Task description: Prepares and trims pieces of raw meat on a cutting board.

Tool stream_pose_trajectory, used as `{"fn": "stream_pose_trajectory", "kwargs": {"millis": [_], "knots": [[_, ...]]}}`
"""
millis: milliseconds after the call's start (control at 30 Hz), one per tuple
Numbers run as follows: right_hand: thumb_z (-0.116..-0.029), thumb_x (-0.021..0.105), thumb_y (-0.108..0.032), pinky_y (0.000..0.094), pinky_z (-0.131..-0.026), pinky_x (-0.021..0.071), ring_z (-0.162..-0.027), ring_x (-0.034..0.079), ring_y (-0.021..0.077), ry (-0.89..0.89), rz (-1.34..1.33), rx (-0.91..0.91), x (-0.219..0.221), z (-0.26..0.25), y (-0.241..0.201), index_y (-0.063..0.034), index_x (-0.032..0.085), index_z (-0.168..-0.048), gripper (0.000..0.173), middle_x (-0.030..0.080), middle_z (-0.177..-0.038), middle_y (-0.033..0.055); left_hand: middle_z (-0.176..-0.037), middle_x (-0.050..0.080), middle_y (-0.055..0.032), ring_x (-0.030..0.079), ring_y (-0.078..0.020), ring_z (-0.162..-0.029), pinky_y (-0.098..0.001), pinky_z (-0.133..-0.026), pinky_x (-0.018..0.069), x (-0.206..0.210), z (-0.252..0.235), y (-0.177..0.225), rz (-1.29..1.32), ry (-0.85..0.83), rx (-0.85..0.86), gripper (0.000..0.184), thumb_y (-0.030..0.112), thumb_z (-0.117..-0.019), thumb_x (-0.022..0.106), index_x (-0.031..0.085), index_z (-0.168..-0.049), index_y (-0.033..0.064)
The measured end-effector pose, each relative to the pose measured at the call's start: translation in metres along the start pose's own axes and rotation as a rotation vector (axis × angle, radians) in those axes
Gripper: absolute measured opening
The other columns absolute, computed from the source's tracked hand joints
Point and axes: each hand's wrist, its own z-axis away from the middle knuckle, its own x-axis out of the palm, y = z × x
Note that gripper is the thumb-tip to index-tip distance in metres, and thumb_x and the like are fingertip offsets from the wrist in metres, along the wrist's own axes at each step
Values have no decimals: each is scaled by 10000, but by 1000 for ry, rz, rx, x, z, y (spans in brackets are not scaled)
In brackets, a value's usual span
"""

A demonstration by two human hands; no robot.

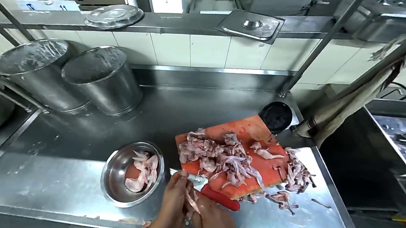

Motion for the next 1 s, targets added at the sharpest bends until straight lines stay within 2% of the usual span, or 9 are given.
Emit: {"fn": "stream_pose_trajectory", "kwargs": {"millis": [100,200,333,533,633,733,800,900,1000], "knots": [[-984,507,-287,494,-526,552,-642,691,270,-69,-168,24,1,1,6,-86,654,-929,255,656,-734,96,-572,483,1,472,-101,-432,-248,-419,448,-12,-3,7,93,-64,-89,526,409,-1133,182,560,-1115,44],[-1061,539,-293,397,-775,597,-857,684,185,-242,-627,104,-1,-1,23,-63,600,-1252,305,680,-1002,85,-570,498,8,470,-95,-434,-241,-415,438,-22,-10,23,70,-123,52,610,432,-1120,99,576,-1018,65],[-1046,530,-228,321,-683,558,-788,648,136,-412,-899,242,-11,-5,36,-79,525,-1398,383,677,-1059,68,-674,562,-27,480,-75,-481,-205,-426,402,-20,-7,40,-16,-277,214,517,334,-1109,160,589,-998,69],[-1062,493,-236,243,-602,493,-664,570,61,-492,-1038,303,-15,-10,26,-84,651,-1105,224,649,-888,-8,-690,550,-26,531,-112,-555,-261,-540,500,-2,-12,37,17,-283,266,508,325,-1116,191,585,-928,65],[-1077,394,-259,281,-573,488,-609,539,89,-395,-904,244,-12,-4,28,-95,617,-1005,285,557,-756,-10,-627,536,-12,494,-88,-487,-216,-452,436,0,-17,38,-64,-137,321,511,298,-1129,212,575,-850,70],[-1073,401,-254,452,-753,527,-790,630,247,-350,-599,134,-12,3,27,-18,637,-1018,339,617,-836,128,-590,520,-11,459,-89,-454,-216,-427,395,-9,-35,24,-182,43,368,465,235,-1128,296,547,-778,61],[-1074,406,-274,509,-826,535,-892,666,306,-401,-474,160,-9,8,30,-6,636,-1061,353,655,-913,173,-602,516,-25,466,-111,-459,-245,-432,417,-20,-43,2,-228,95,205,448,292,-1131,346,556,-830,36],[-1073,413,-277,560,-895,547,-1022,689,357,-431,-295,301,-13,5,45,-15,630,-1183,357,688,-1068,200,-681,565,-41,504,-122,-505,-275,-462,448,-37,-40,-20,-310,-5,-11,303,302,-1094,470,578,-969,49],[-1065,414,-229,552,-903,565,-1057,698,347,-280,-168,343,-35,-22,57,-46,628,-1265,345,685,-1176,185,-975,688,-118,672,-203,-789,-354,-651,579,-45,-36,-11,-331,-198,72,209,192,-1003,572,627,-1101,17]]}}
